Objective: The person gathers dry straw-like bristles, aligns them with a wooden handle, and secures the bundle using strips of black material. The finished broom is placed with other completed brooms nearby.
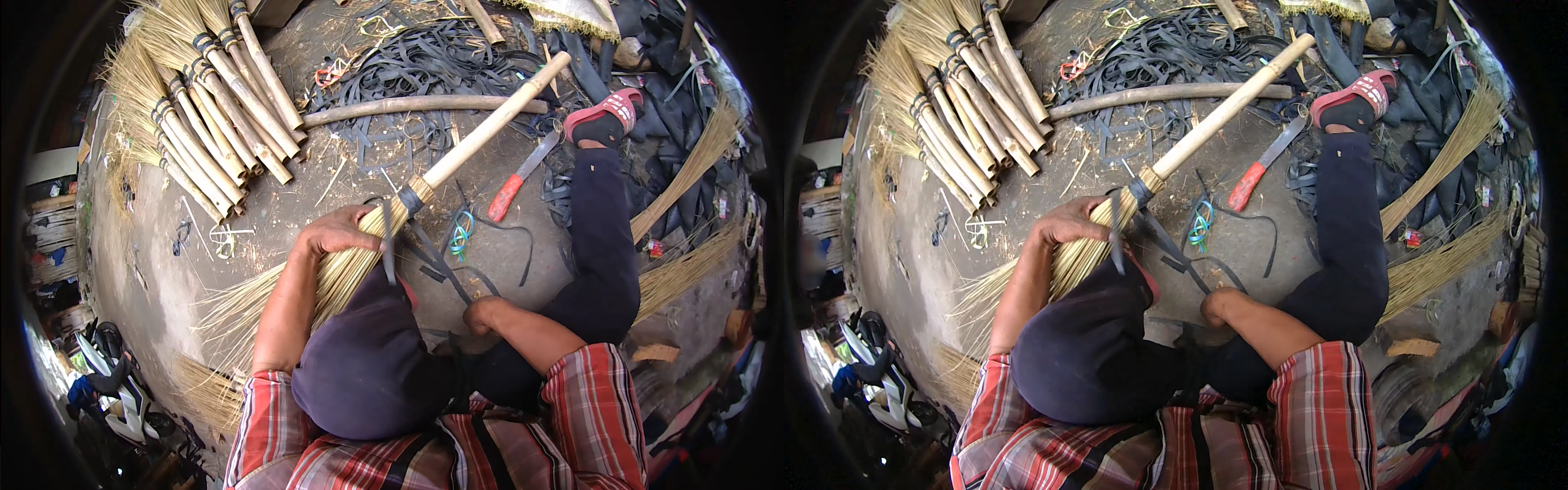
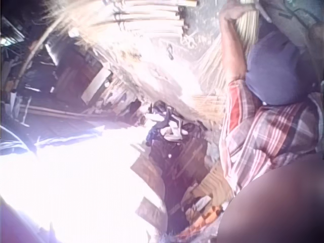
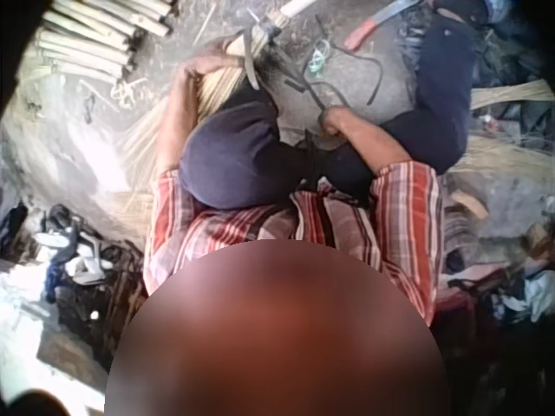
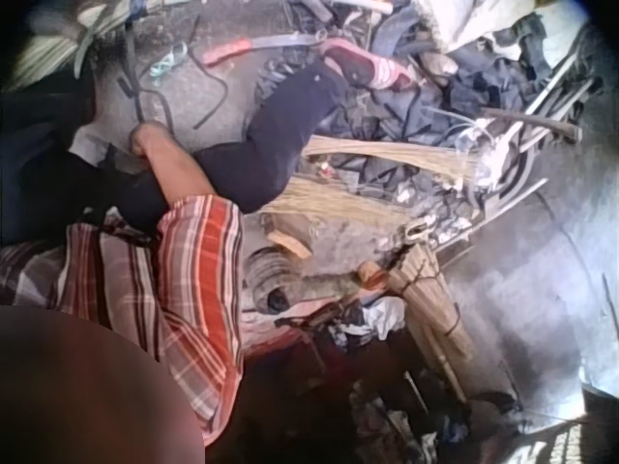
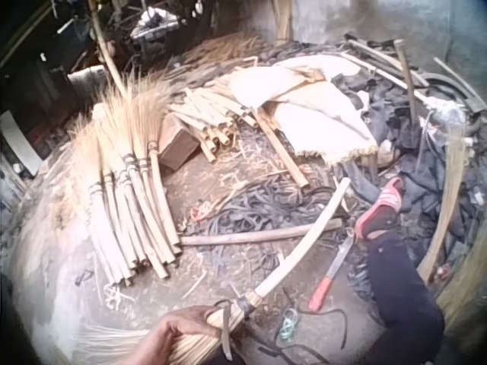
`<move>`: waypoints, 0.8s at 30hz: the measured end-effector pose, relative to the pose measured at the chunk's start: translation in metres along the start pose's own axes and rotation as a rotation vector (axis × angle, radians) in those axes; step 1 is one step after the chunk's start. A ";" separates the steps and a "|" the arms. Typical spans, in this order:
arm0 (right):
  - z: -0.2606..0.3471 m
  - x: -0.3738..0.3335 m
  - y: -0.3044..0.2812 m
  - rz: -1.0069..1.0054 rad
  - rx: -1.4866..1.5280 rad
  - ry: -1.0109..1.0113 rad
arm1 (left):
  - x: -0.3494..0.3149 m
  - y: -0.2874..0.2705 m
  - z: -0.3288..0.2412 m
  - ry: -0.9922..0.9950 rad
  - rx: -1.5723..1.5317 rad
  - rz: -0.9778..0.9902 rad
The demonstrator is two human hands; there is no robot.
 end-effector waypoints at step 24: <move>-0.227 -0.176 -0.097 -1.641 0.816 0.731 | 0.010 0.045 0.000 -0.339 0.735 -0.388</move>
Point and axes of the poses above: each hand's wrist, its own x-axis towards the middle knuckle, its own y-axis out of the palm, z = x × y, the point moved 7 cm from there along x, towards the middle knuckle, and after that the axes turned 15 degrees about x, right-handed, at the moved point
